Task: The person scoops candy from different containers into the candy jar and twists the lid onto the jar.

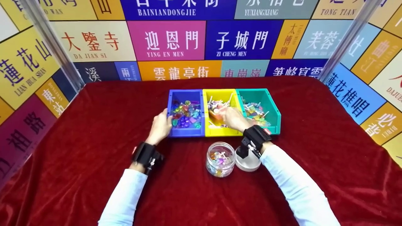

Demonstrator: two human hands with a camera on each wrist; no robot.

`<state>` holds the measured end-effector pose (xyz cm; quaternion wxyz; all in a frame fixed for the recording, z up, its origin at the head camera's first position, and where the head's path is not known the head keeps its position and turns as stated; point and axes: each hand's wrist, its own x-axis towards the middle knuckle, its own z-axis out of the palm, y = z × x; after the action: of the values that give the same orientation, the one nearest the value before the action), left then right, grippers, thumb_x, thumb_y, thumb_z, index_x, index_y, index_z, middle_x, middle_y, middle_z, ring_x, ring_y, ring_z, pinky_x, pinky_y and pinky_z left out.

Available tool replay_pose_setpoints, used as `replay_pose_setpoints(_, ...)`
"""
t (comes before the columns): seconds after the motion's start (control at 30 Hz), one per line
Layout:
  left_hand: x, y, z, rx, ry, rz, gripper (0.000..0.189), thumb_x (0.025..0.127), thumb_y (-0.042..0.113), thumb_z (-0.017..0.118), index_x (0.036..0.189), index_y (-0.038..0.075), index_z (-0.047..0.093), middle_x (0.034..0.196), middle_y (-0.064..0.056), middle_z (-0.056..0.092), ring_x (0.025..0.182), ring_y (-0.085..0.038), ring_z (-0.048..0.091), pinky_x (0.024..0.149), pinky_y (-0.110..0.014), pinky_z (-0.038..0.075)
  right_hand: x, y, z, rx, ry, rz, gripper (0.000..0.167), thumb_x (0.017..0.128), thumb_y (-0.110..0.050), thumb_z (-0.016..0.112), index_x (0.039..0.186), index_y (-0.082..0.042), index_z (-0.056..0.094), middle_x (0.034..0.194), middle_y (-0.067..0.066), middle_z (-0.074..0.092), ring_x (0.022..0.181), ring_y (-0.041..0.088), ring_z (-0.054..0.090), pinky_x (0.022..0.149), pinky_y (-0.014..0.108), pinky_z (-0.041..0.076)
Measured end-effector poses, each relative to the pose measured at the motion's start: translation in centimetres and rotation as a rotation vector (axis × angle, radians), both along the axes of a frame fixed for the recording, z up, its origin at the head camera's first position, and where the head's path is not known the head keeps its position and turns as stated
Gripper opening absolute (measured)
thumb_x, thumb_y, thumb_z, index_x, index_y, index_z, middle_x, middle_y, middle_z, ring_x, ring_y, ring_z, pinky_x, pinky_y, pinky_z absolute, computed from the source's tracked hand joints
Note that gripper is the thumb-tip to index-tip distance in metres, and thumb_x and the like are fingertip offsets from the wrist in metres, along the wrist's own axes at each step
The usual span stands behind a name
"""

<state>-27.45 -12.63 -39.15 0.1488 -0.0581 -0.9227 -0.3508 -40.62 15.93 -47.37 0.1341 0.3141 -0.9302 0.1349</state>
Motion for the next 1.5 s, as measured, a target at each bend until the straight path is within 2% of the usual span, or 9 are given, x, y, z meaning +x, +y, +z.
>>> replay_pose_setpoints(0.07,0.0,-0.1,0.0,0.003,0.006,0.004,0.037,0.089,0.004,0.048,0.120,-0.015,0.044,0.108,-0.030,0.056,0.100,-0.041,0.054,0.086,-0.046,0.044,5.0,-1.6,5.2,-0.059,-0.122,-0.050,0.028,0.080,-0.001,0.047,0.097,-0.007,0.069,0.099,0.009,0.066,0.079,0.026,0.059,0.061,0.032,0.049)
replay_pose_setpoints(0.13,0.0,-0.2,0.0,0.009,0.004,0.005,0.037,0.089,0.004,0.048,0.121,-0.014,0.044,0.108,-0.030,0.056,0.100,-0.041,0.054,0.087,-0.046,0.044,8.1,-2.7,8.3,-0.099,-0.205,-0.099,0.026,0.085,-0.001,0.045,0.098,-0.001,0.067,0.098,0.015,0.065,0.073,0.027,0.057,0.057,0.033,0.048)
replay_pose_setpoints(0.23,0.0,-0.2,-0.1,0.011,-0.004,0.005,0.038,0.089,0.004,0.048,0.121,-0.015,0.043,0.109,-0.031,0.055,0.101,-0.041,0.053,0.087,-0.046,0.043,9.7,-3.1,9.6,-0.117,-0.226,-0.136,0.024,0.087,-0.002,0.044,0.095,0.004,0.065,0.087,0.019,0.064,0.062,0.024,0.052,0.048,0.030,0.041)
replay_pose_setpoints(0.4,-0.1,-0.2,-0.3,-0.010,-0.006,0.001,0.037,0.089,0.005,0.047,0.120,-0.015,0.044,0.108,-0.030,0.056,0.101,-0.041,0.054,0.086,-0.046,0.044,9.9,-2.7,9.4,-0.158,-0.293,-0.184,0.020,0.087,-0.005,0.046,0.092,0.006,0.062,0.065,0.008,0.048,0.051,0.016,0.041,0.043,0.024,0.034)
replay_pose_setpoints(0.53,-0.1,-0.2,-0.2,-0.014,-0.015,0.000,0.037,0.090,0.006,0.046,0.121,-0.014,0.043,0.110,-0.030,0.055,0.102,-0.040,0.053,0.087,-0.045,0.043,10.1,-2.3,9.2,-0.209,-0.340,-0.228,0.024,0.090,-0.012,0.046,0.098,0.008,0.057,0.069,0.008,0.047,0.055,0.018,0.043,0.049,0.027,0.040)
replay_pose_setpoints(0.7,0.0,-0.2,0.0,-0.009,-0.019,0.002,0.038,0.090,0.006,0.046,0.122,-0.014,0.043,0.111,-0.030,0.055,0.103,-0.040,0.052,0.088,-0.045,0.043,10.5,-1.8,8.9,-0.258,-0.295,-0.206,0.026,0.091,-0.016,0.046,0.097,0.008,0.053,0.070,0.010,0.047,0.064,0.025,0.047,0.059,0.034,0.043)
replay_pose_setpoints(0.87,0.0,-0.2,0.0,0.000,-0.022,-0.002,0.038,0.090,0.005,0.047,0.122,-0.014,0.043,0.111,-0.030,0.054,0.103,-0.040,0.052,0.089,-0.045,0.043,10.8,-1.5,8.7,-0.317,-0.274,-0.197,0.025,0.092,-0.020,0.048,0.092,0.005,0.053,0.065,0.002,0.038,0.063,0.023,0.044,0.056,0.031,0.037)
replay_pose_setpoints(1.2,0.0,-0.2,0.0,0.010,-0.033,-0.009,0.040,0.090,0.005,0.046,0.124,-0.015,0.041,0.114,-0.030,0.053,0.106,-0.040,0.051,0.091,-0.044,0.042,11.6,-0.3,8.9,-0.399,-0.311,-0.182,0.030,0.091,-0.025,0.050,0.097,0.004,0.057,0.064,0.001,0.042,0.061,0.019,0.043,0.053,0.027,0.033)
replay_pose_setpoints(1.5,0.9,0.2,0.2,0.045,-0.014,-0.003,0.053,0.088,0.015,0.053,0.128,-0.015,0.034,0.123,-0.032,0.043,0.116,-0.040,0.041,0.101,-0.043,0.031,12.5,1.8,9.6,-0.570,-0.499,-0.072,0.028,0.090,-0.019,0.051,0.101,0.007,0.057,0.064,-0.001,0.043,0.051,0.006,0.038,0.046,0.017,0.031)
